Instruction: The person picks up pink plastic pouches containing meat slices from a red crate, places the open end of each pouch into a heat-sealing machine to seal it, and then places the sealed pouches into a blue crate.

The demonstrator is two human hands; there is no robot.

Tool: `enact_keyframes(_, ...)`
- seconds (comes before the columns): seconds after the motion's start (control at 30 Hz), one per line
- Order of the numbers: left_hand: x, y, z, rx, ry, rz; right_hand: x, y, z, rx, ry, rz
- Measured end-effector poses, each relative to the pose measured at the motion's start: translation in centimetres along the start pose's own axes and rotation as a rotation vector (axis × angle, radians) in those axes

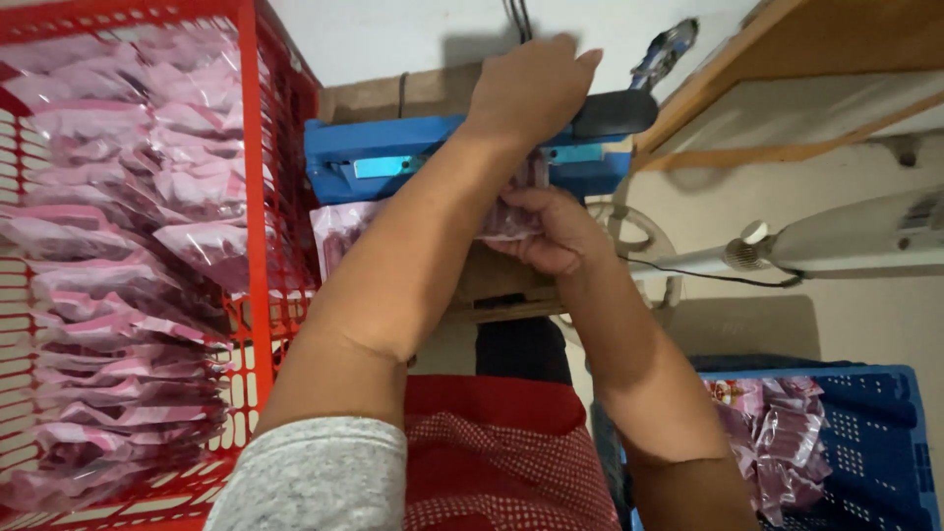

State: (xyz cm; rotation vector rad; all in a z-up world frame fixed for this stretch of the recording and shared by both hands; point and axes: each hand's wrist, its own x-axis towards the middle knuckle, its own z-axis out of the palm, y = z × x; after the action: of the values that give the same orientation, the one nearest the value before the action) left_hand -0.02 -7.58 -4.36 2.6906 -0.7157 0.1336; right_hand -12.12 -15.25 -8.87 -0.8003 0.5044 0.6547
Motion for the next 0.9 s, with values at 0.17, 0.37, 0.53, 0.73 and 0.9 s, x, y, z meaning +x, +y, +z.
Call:
enact_keyframes(0.17,0.1,-1.0,0.9,0.219,0.181,0.253,0.8,0.3,-0.1,0.047,0.033,-0.033)
enact_keyframes(0.37,1.5,-1.8,1.9,0.073,0.208,0.027,0.5,-0.1,0.7,0.003,0.028,-0.004)
enact_keyframes(0.53,1.7,-1.4,-3.0,0.206,0.616,0.111,-0.5,-0.4,1.5,0.003,0.096,-0.023)
enact_keyframes(0.73,-6.4,0.1,-16.9,-0.1,0.141,-0.218,0.5,-0.6,1.0,0.087,0.145,-0.022)
enact_keyframes(0.9,-16.6,-0.8,-26.3,-0.198,-0.031,-0.458,-1.7,0.0,2.4,-0.065,0.139,-0.099)
